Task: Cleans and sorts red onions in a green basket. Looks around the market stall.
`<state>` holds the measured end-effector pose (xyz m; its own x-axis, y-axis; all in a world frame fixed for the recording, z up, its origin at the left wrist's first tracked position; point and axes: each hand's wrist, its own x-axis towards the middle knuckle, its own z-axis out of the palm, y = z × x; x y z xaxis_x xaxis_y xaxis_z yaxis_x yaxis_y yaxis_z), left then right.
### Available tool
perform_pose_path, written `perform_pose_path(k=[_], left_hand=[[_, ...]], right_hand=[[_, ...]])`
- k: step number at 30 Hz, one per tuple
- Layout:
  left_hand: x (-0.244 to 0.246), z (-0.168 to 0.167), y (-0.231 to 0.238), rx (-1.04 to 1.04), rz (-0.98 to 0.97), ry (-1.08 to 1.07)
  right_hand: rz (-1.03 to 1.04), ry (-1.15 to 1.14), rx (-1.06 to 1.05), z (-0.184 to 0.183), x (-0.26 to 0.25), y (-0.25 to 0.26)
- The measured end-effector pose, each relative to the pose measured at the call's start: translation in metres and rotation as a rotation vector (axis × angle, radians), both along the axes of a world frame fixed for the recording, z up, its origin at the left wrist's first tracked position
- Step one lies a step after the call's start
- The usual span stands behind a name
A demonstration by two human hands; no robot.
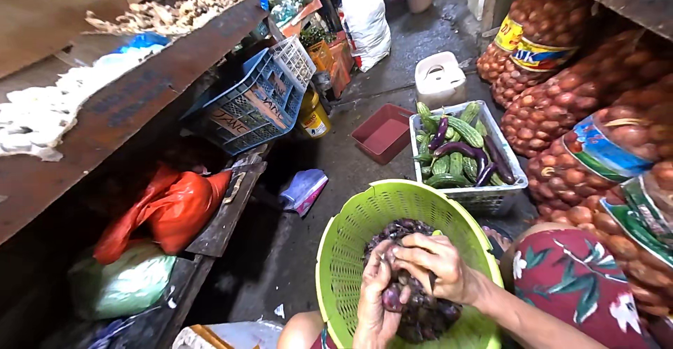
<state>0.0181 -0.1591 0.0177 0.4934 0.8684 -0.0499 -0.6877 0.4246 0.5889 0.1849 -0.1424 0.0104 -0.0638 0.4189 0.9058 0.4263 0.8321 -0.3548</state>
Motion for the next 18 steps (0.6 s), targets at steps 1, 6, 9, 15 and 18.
perform_pose_path(k=[1, 6, 9, 15, 18], left_hand=[[0.001, 0.002, -0.001, 0.019, -0.01, 0.025], [0.016, 0.001, -0.006, 0.366, 0.29, 0.344], [0.011, -0.002, 0.003, 0.701, 0.425, 0.523], [0.004, -0.005, 0.01, 0.503, 0.452, 0.549], [0.004, -0.009, 0.003, 0.349, 0.364, 0.565]], right_hand=[[-0.02, 0.014, 0.007, 0.001, 0.0, 0.0], [-0.144, 0.122, -0.095, 0.005, -0.004, -0.005], [-0.155, 0.249, -0.386, 0.006, -0.006, -0.006], [0.245, 0.26, -0.831, 0.024, 0.011, -0.007], [0.16, 0.102, -0.601, 0.016, 0.006, -0.005]])
